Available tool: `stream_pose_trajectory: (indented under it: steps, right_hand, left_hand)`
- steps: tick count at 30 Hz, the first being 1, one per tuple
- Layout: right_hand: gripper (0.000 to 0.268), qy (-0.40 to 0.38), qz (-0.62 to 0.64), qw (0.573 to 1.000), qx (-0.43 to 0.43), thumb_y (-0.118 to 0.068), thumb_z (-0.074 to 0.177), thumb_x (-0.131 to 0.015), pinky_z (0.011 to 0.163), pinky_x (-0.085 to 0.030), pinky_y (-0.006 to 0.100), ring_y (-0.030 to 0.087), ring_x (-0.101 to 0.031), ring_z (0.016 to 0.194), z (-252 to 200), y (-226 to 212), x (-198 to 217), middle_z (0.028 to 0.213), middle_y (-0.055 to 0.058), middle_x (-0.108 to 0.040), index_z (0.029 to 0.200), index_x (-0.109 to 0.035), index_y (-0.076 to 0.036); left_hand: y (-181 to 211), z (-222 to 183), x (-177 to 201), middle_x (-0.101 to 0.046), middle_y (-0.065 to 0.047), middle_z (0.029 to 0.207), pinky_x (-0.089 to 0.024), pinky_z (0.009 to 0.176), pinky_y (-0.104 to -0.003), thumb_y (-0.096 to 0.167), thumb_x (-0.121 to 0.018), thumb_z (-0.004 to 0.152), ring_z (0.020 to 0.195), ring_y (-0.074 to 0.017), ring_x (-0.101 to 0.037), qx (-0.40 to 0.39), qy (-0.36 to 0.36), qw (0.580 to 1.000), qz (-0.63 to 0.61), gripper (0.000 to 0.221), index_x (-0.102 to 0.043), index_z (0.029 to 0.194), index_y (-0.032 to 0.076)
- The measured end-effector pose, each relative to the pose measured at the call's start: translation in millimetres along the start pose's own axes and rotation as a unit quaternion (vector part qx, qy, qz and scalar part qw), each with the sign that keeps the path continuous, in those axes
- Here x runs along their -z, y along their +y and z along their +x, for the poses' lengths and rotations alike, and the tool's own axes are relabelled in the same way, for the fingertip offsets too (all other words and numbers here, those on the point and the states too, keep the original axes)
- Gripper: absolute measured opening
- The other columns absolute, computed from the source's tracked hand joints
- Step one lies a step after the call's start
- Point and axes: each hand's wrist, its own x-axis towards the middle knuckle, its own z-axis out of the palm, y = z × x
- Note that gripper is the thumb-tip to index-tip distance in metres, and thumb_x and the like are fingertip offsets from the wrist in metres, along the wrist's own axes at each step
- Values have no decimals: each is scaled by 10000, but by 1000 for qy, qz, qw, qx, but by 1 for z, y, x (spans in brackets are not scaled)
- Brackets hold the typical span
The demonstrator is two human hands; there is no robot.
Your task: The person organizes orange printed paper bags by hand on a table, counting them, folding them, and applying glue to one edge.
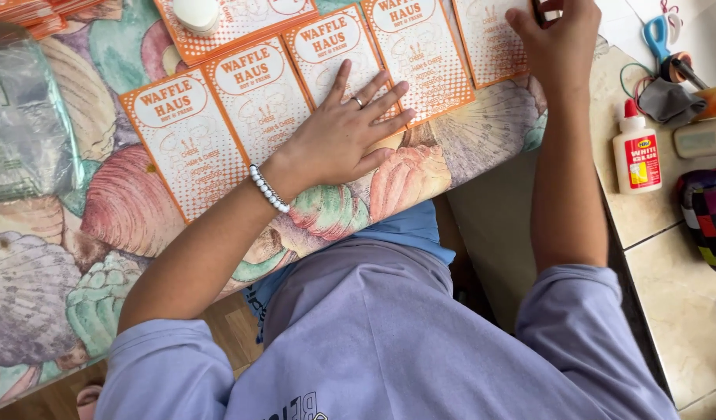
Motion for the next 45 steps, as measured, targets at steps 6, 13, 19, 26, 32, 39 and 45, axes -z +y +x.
stream_pose_trajectory:
  steps: [6, 13, 19, 26, 32, 39, 45]
  right_hand:
    - [308, 63, -62, 992, 94, -105, 1020, -863, 716, -504, 415, 300, -621, 862, -57, -45, 13, 1107, 190, -656, 1211, -729, 96]
    - [516, 51, 35, 995, -80, -79, 804, -972, 707, -485, 308, 194, -560, 829, -55, -18, 9, 980, 60, -567, 1234, -698, 4]
    - [383, 73, 224, 952, -196, 80, 821, -797, 550, -529, 215, 47, -608, 699, -44, -27, 14, 830, -24, -639, 1167, -722, -66]
    - [100, 150, 163, 975, -1, 72, 971, -759, 715, -552, 281, 138, -650, 851, -52, -34, 15, 927, 95, -744, 1068, -781, 87]
    - [64, 213, -32, 962, 168, 56, 1030, -749, 871, -594, 449, 363, -682, 1073, -66, -92, 36, 1110, 225, -711, 1028, -773, 116]
    - [194, 200, -172, 946, 187, -122, 1129, -881, 1358, -316, 562, 326, -213, 1612, -119, -103, 6, 1706, -24, -301, 944, -824, -131]
    - [112, 151, -124, 956, 221, -184, 1084, -807, 1263, -320, 619, 448, -311, 1522, -158, -140, -3, 1600, 166, -411, 1046, -834, -82]
  left_hand:
    - [2, -10, 13, -236, -214, 1665, -124, 1217, -679, 421, -581, 1036, 1533, -425, -249, 16, 53, 998, -2, 707, -384, 1591, 31]
    - [4, -22, 2, -673, -121, 1318, -433, 1082, -478, 328, -743, 942, 1241, -305, -604, 29, 108, 992, 64, 332, -712, 1173, 92]
    - [11, -21, -8, -747, -139, 1194, -512, 1031, -449, 164, -649, 1001, 1130, -311, -687, 15, 169, 981, 92, 187, -751, 1097, 40]
    - [11, -22, -7, -745, -115, 1206, -479, 1046, -470, 285, -726, 979, 1155, -297, -675, 24, 164, 985, 46, 213, -764, 1058, 91]
    - [10, -23, 0, -723, -118, 1222, -448, 1069, -488, 282, -781, 942, 1173, -296, -639, 13, 193, 980, 38, 231, -745, 1041, 75]
    - [17, -24, 16, -703, -165, 1292, -466, 1057, -484, 178, -744, 996, 1172, -321, -654, 9, 258, 965, 39, 180, -749, 1096, 27]
    - [23, -24, 20, -545, -218, 1464, -455, 1108, -493, 145, -730, 994, 1291, -356, -572, 9, 234, 971, 47, 364, -671, 1336, 36]
